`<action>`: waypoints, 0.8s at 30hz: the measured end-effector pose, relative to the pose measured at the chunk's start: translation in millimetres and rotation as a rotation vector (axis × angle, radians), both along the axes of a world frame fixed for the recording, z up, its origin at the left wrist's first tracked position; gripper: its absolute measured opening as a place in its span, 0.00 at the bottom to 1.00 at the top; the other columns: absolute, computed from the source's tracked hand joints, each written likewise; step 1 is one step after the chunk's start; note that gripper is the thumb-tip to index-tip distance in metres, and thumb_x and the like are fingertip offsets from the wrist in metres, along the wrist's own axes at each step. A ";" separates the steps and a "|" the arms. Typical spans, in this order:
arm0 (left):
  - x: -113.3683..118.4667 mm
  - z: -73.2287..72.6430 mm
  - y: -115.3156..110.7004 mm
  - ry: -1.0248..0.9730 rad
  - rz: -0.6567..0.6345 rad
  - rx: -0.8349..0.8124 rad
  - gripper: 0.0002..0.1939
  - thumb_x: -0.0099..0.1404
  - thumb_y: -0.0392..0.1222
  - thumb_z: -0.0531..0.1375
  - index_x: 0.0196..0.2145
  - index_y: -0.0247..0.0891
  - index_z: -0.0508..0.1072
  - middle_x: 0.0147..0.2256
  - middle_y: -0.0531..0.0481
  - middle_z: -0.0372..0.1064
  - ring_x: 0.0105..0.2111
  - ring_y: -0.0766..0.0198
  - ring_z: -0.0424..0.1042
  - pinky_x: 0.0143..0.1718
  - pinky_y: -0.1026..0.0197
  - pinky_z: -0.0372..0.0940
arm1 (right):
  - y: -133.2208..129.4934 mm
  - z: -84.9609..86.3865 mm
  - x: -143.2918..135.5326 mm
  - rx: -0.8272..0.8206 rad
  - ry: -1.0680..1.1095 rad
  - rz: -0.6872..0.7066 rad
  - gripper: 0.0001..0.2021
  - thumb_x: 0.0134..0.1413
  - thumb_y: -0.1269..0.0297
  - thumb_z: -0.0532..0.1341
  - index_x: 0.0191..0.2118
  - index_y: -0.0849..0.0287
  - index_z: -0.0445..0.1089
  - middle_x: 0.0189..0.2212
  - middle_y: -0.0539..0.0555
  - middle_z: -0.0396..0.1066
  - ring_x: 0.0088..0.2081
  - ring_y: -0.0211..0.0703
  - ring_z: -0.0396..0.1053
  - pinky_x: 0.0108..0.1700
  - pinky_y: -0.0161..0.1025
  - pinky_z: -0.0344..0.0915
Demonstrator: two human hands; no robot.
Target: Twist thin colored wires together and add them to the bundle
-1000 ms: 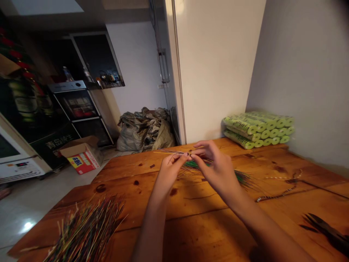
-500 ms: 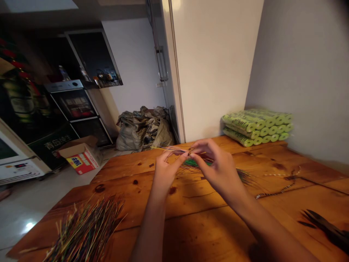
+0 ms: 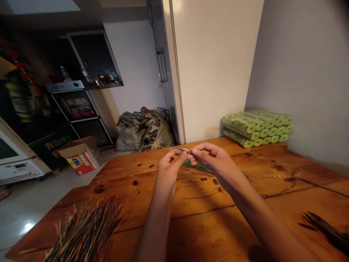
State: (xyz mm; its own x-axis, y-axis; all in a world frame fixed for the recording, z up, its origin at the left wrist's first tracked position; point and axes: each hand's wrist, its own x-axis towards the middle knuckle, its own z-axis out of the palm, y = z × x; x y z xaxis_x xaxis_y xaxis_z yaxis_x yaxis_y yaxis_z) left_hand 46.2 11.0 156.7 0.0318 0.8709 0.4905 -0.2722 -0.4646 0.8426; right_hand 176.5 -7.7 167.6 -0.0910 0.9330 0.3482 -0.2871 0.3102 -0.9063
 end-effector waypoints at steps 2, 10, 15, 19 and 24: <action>-1.0 0.2 -0.4 0.039 0.017 0.031 0.02 0.52 0.38 0.61 0.24 0.38 0.74 0.27 0.52 0.70 0.32 0.66 0.68 0.39 0.64 0.60 | -0.3 -1.2 -0.7 -0.016 0.016 0.000 0.06 0.42 0.63 0.65 0.27 0.60 0.70 0.24 0.48 0.72 0.26 0.31 0.68 0.35 0.31 0.66; -5.2 1.1 0.1 0.158 0.116 0.074 0.04 0.51 0.39 0.62 0.21 0.38 0.73 0.24 0.52 0.68 0.30 0.65 0.65 0.37 0.62 0.59 | -2.1 -1.2 0.8 0.223 -0.309 -0.202 0.06 0.43 0.64 0.63 0.28 0.59 0.68 0.27 0.51 0.72 0.29 0.37 0.69 0.33 0.35 0.65; 2.0 -3.9 1.7 0.150 0.163 0.111 0.05 0.51 0.39 0.62 0.21 0.37 0.72 0.24 0.52 0.68 0.30 0.64 0.66 0.38 0.61 0.60 | -9.1 -2.8 -1.8 0.563 -0.803 -0.664 0.02 0.47 0.69 0.59 0.26 0.58 0.66 0.24 0.51 0.69 0.29 0.40 0.66 0.31 0.37 0.62; 4.1 -6.1 2.0 0.123 0.188 0.140 0.05 0.53 0.40 0.61 0.22 0.37 0.72 0.26 0.51 0.68 0.32 0.63 0.66 0.40 0.60 0.59 | -7.4 -4.2 -1.4 0.484 -0.654 -0.552 0.02 0.50 0.66 0.58 0.30 0.57 0.67 0.28 0.52 0.71 0.31 0.40 0.68 0.34 0.37 0.64; 2.7 -6.4 2.3 0.083 0.198 0.156 0.04 0.53 0.39 0.61 0.23 0.38 0.72 0.27 0.52 0.68 0.33 0.65 0.66 0.41 0.61 0.58 | -1.8 -3.9 0.0 0.240 -0.258 -0.238 0.08 0.48 0.66 0.59 0.38 0.57 0.67 0.31 0.51 0.73 0.35 0.40 0.71 0.41 0.39 0.66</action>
